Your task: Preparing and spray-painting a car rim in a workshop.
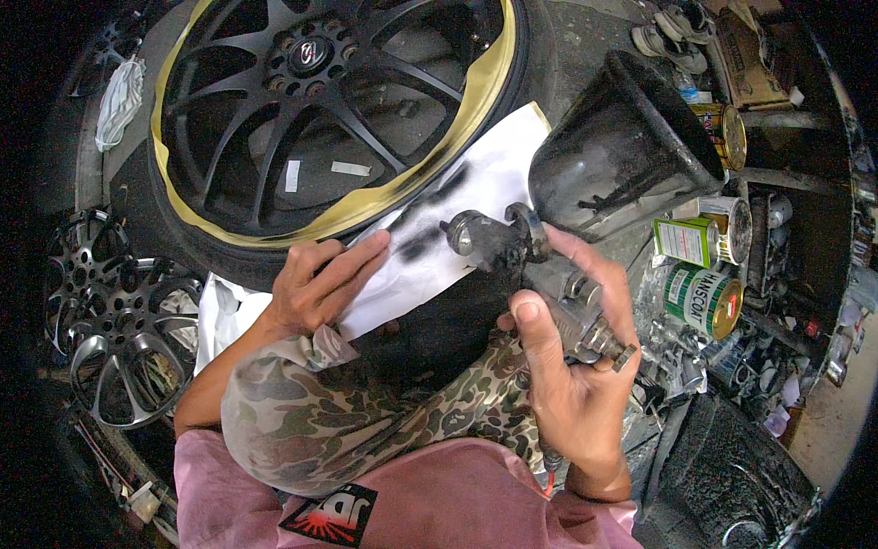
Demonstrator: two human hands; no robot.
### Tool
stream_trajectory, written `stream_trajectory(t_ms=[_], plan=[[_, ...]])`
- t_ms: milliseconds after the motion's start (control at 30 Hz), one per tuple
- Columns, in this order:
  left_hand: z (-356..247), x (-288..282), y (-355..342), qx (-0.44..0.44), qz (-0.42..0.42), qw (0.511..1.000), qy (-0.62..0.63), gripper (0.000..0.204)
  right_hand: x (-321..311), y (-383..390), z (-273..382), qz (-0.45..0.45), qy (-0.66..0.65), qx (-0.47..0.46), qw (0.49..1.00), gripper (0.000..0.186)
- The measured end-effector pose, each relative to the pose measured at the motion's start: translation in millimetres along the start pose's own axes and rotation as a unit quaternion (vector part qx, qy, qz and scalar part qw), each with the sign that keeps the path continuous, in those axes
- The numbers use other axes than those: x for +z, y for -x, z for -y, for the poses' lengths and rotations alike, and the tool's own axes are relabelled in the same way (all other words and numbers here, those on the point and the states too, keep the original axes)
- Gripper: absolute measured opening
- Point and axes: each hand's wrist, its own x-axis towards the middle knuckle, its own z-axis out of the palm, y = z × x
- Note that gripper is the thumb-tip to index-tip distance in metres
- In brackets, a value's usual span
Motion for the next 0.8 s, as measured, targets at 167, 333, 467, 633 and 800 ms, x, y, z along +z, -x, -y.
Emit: stream_trajectory(t_ms=[167, 333, 467, 633, 800], plan=[[0.1, 0.6, 0.1, 0.003, 0.001, 1.000, -0.012, 0.033, -3.1, -6.8, -1.7, -0.024, 0.025, -0.008, 0.999, 0.039], [-0.4, 0.5, 0.1, -0.002, 0.000, 1.000, -0.009, 0.033, -3.8, -12.1, -2.0, -0.043, 0.013, -0.041, 0.998, 0.038], [-0.3, 0.2, 0.1, -0.001, -0.001, 1.000, -0.008, 0.032, -3.9, -13.8, -1.5, -0.060, 0.007, -0.042, 0.997, 0.037], [1.3, -1.7, 1.8, 0.006, 0.015, 1.000, 0.013, 0.028, -4.1, -14.2, -0.2, -0.064, 0.007, -0.055, 0.996, 0.036], [1.7, -1.8, 2.3, 0.012, 0.017, 1.000, -0.002, 0.029, -3.2, -9.5, 0.8, -0.053, 0.056, -0.039, 0.996, 0.042]])
